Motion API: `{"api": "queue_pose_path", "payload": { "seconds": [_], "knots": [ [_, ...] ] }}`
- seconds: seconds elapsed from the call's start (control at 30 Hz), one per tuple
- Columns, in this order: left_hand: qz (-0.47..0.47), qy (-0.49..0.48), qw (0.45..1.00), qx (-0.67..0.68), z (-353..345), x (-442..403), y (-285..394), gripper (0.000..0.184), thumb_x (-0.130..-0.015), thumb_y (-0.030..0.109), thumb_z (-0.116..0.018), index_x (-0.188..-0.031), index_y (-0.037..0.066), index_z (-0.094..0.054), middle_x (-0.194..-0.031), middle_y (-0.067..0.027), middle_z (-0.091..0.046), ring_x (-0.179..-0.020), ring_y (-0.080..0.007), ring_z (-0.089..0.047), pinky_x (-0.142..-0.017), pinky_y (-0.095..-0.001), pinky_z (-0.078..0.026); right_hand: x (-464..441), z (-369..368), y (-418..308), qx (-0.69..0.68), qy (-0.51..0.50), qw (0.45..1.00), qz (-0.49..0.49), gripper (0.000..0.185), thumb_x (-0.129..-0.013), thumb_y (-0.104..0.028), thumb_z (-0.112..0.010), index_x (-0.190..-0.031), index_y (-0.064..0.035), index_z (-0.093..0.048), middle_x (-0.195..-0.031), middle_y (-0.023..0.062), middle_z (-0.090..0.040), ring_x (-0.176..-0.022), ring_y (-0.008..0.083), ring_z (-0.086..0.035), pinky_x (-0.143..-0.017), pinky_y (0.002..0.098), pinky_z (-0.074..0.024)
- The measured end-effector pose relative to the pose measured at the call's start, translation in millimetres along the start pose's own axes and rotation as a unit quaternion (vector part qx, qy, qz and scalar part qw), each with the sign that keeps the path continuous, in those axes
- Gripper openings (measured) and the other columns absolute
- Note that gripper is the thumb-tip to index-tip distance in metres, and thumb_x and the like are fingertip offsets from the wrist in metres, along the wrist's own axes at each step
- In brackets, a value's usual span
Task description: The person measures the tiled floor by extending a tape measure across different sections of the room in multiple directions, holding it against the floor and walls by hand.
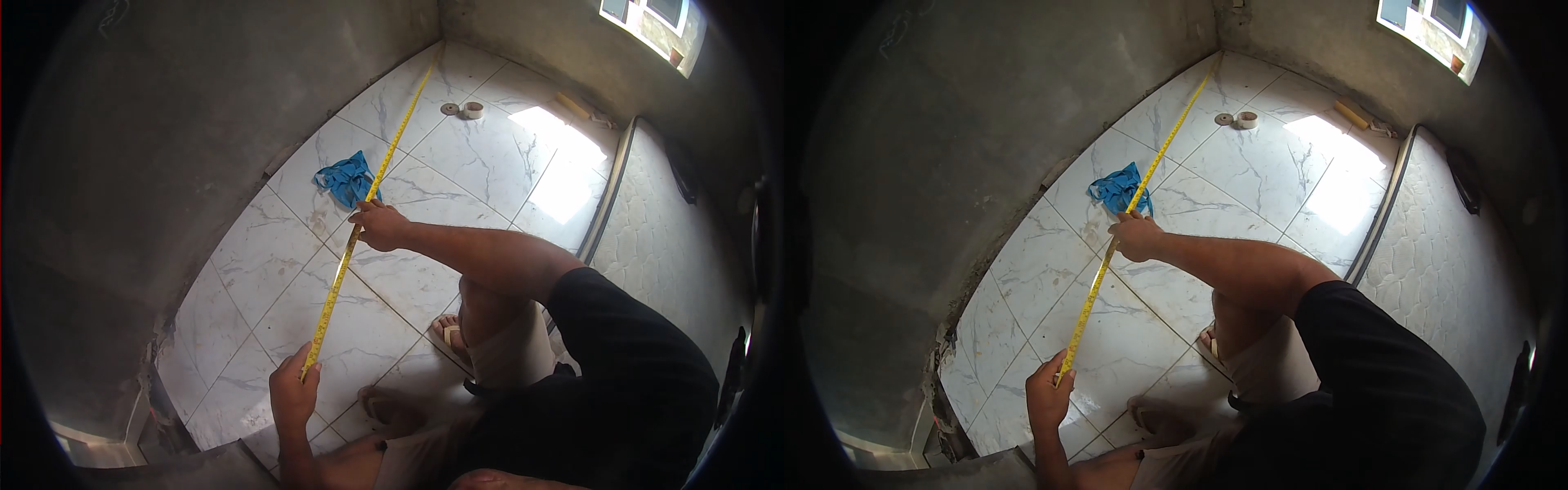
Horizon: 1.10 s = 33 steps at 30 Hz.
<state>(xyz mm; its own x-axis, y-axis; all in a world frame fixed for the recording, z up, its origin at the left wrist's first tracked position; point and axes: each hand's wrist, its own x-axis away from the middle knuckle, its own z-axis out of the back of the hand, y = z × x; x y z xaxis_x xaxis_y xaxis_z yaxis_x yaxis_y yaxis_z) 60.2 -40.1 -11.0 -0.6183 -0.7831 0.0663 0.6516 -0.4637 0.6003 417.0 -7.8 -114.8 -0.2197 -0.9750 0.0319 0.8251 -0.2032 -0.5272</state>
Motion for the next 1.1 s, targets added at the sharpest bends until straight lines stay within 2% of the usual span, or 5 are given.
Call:
{"api": "queue_pose_path", "payload": {
  "seconds": [0.23, 0.53, 0.73, 0.93, 1.1],
  "knots": [
    [-0.019, -0.003, 0.999, -0.027, 1, -4, -1, 0.038, -0.083, 0.009, -0.071, -0.12, 0.004, -0.066, -0.089, -0.0178, -0.067, -0.075, -0.0308, -0.065, -0.068, -0.0373, -0.052, -4, -6, 7, -0.026, -0.036, 0.999, -0.019, 0.051, -0.09, -0.028, -0.063, -0.139, -0.0157, -0.052, -0.154, 0.0176, -0.029, -0.144, 0.0439, -0.023, -0.113, 0.056, -0.0294],
    [-0.015, -0.021, 0.999, -0.047, 18, 3, -6, 0.042, -0.082, 0.006, -0.071, -0.123, 0.005, -0.066, -0.096, -0.0154, -0.07, -0.074, -0.0174, -0.065, -0.068, -0.0299, -0.052, 10, 2, -8, -0.002, -0.041, 0.999, -0.007, 0.047, -0.085, -0.033, -0.068, -0.129, -0.0174, -0.06, -0.142, 0.014, -0.044, -0.136, 0.0341, -0.039, -0.106, 0.0508, -0.0375],
    [0.016, -0.029, 0.999, -0.038, 28, 8, -10, 0.041, -0.081, 0.007, -0.072, -0.122, 0.005, -0.067, -0.096, -0.0152, -0.07, -0.076, -0.0183, -0.066, -0.069, -0.0302, -0.053, 12, 2, -11, 0.041, -0.054, 0.997, 0.025, 0.041, -0.083, -0.036, -0.072, -0.119, -0.0194, -0.065, -0.128, 0.0051, -0.054, -0.127, 0.0308, -0.046, -0.101, 0.0502, -0.0392],
    [-0.025, -0.027, 0.995, -0.094, 34, 9, -24, 0.042, -0.082, 0.006, -0.072, -0.124, 0.004, -0.064, -0.101, -0.0164, -0.07, -0.081, -0.0226, -0.068, -0.074, -0.0325, -0.053, 9, -1, -7, 0.056, -0.064, 0.994, 0.074, 0.039, -0.082, -0.043, -0.071, -0.114, -0.0216, -0.067, -0.123, 0.0034, -0.061, -0.132, 0.0344, -0.042, -0.106, 0.0591, -0.0335],
    [-0.009, -0.008, 0.982, -0.187, 40, 8, -15, 0.038, -0.085, 0.017, -0.068, -0.123, 0.01, -0.063, -0.1, -0.0154, -0.067, -0.089, -0.0353, -0.065, -0.076, -0.0433, -0.052, 10, 1, -8, 0.029, -0.058, 0.99, 0.123, 0.034, -0.081, -0.043, -0.074, -0.101, -0.0169, -0.068, -0.101, 0.005, -0.067, -0.112, 0.0293, -0.056, -0.101, 0.058, -0.0385]
  ]
}}
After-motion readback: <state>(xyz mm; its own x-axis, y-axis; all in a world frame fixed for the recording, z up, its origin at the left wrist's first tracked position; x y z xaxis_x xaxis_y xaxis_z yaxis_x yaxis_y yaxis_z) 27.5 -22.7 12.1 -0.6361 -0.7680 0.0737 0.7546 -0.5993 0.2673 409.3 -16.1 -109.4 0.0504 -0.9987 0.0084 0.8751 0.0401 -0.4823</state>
